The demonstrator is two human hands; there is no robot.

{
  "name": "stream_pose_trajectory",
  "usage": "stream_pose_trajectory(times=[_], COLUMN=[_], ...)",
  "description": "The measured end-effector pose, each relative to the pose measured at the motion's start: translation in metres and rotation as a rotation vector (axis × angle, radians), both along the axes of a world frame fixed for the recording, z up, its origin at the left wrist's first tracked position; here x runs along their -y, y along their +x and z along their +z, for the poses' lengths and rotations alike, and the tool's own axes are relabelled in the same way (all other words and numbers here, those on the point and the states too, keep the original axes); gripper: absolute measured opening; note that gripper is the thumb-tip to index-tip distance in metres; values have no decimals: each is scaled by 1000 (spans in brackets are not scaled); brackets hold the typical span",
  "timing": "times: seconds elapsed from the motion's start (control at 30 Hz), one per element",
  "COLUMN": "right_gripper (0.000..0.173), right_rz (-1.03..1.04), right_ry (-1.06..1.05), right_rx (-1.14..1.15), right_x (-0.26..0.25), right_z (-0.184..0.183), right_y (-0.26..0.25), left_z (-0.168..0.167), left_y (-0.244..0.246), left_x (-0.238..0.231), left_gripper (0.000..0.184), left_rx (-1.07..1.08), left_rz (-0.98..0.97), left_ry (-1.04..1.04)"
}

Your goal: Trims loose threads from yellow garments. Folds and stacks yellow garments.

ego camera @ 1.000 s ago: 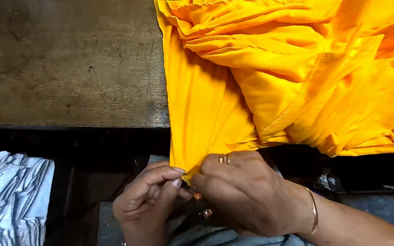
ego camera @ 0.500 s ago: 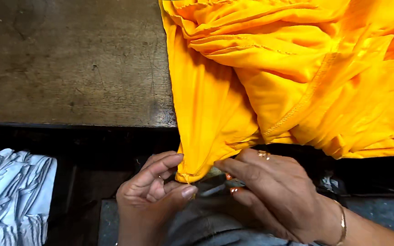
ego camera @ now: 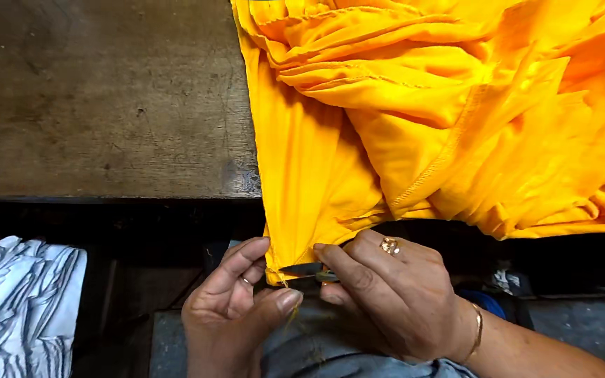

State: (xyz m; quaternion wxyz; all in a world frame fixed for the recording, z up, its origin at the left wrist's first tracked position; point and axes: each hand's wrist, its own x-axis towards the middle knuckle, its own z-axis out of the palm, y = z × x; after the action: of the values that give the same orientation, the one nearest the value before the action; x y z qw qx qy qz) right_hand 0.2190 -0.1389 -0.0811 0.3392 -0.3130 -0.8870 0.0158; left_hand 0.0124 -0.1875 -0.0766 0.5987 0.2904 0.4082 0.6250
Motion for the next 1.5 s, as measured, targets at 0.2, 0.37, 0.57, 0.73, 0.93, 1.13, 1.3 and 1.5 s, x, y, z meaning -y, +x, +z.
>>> stream_pose_trajectory(times=[0.2,0.37,0.57,0.73,0.93,1.13,1.3,1.5], right_gripper=[34,32,29,26,28,26,26,38], right_rz=[-17,-6,-3,2,31,32,66,48], right_ry=[17,6,17,31,0,16,-68,-404], right_rx=[45,25,11,8,-14,9,-41,-325], right_x=[3,1,-3,-6,-8,-9,-12,-36], right_z=[-1,-4,-6,-9,-13,-11,-14,16], right_y=[3,-2,-11,-14,-10,-14,-14,-12], left_z=[1,1,0,2,0,0,-2,-10], left_y=[2,2,3,3,2,2,0,-11], left_x=[1,1,2,2,2,3,4,2], left_gripper=[51,51,53,57,60,61,65,76], left_rx=[-4,-6,-3,28,72,99,97,-16], left_rz=[24,33,38,24,-18,-44,-73,-142], left_ry=[-12,-16,-25,-61,-76,-92,-91,-42])
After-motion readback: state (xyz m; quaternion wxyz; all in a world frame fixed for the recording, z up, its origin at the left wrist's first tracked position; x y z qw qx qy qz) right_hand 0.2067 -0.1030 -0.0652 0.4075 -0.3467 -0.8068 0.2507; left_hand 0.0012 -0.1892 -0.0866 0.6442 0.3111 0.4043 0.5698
